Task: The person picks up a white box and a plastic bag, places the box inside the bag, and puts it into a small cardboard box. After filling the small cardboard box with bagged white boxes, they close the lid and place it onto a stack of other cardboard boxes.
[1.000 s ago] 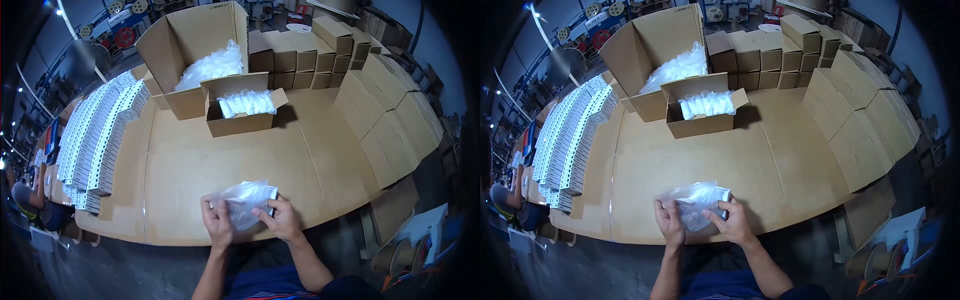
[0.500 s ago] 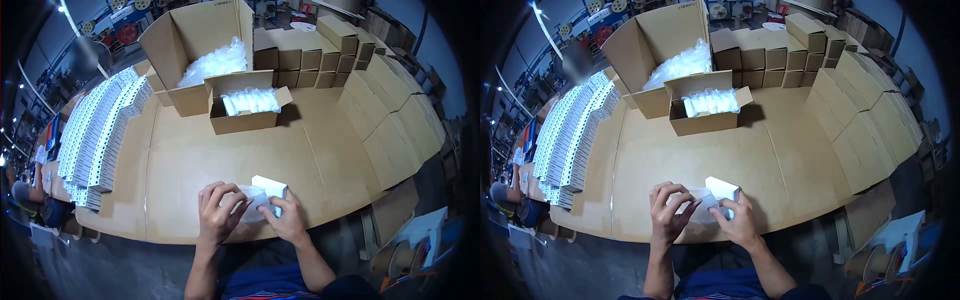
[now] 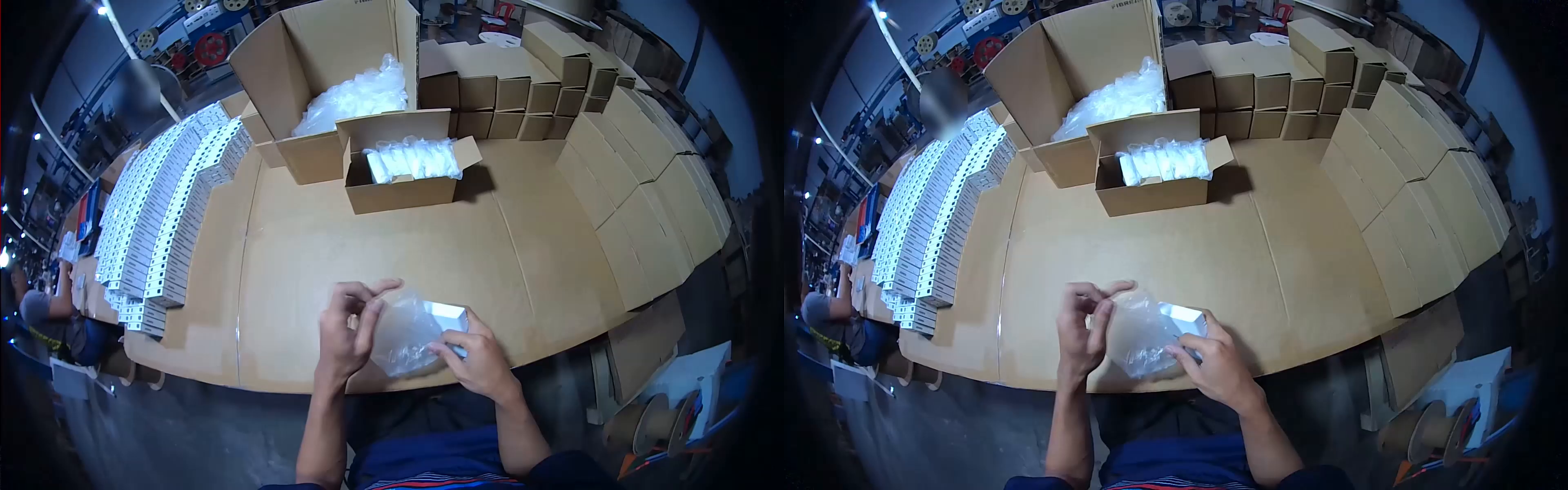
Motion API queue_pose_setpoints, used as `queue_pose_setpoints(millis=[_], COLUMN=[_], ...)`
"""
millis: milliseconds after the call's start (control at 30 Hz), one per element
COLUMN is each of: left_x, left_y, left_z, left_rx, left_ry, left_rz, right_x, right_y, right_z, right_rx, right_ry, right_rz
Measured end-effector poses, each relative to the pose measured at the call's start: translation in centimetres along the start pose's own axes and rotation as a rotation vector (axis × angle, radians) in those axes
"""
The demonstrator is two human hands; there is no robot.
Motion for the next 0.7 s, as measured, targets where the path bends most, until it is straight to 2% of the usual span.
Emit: queue_pose_setpoints(millis=[33, 100, 133, 267, 367, 433, 533, 567, 633, 700], left_x=[0.8, 2.1, 2.3, -2.3, -3.8, -3.9, -3.2, -3.1, -3.0, -3.2], left_y=[-0.6, -1.3, -2.3, -5.0, -5.8, -5.9, -6.0, -6.2, -6.4, -6.5], left_z=[1.1, 2.0, 3.2, 2.8, 2.8, 3.0, 2.4, 2.4, 2.3, 2.3], left_rx=[0.113, 0.057, 0.12, 0.374, 0.505, 0.43, 0.377, 0.371, 0.375, 0.393], left_ry=[-0.229, -0.326, -0.344, -0.644, -0.375, -0.327, -0.204, -0.194, -0.171, -0.146], left_rz=[-0.191, -0.529, -0.53, -0.143, 0.056, -0.021, -0.034, -0.025, -0.009, 0.003], right_x=[0.1, 0.5, 0.7, 0.8, 0.1, 0.0, 2.3, 3.7, 5.4, 6.8], right_y=[0.0, 0.0, 0.0, 0.1, 0.1, 0.0, 0.7, 1.0, 1.7, 2.8], right_z=[-0.2, -0.5, -0.6, -1.1, -1.4, -1.3, -3.2, -3.8, -4.5, -1.3], right_rx=[-0.033, 0.01, 0.032, -0.025, -0.007, 0.006, -0.011, -0.058, -0.125, 0.037], right_ry=[-0.011, 0.013, 0.023, 0.033, 0.044, 0.059, 0.352, 0.29, 0.553, 0.663], right_rz=[0.01, -0.079, -0.123, -0.124, -0.095, -0.071, -0.159, -0.207, -0.291, -0.403])
Point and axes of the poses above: each hand's wrist, its own y-axis towards the middle knuckle, its own x-axis out of the back of the hand, z = x × y, the point moved 7 cm from there along y, towards the middle knuckle, and after that the axes turned 8 degrees about -x, right-handed, at the moved point
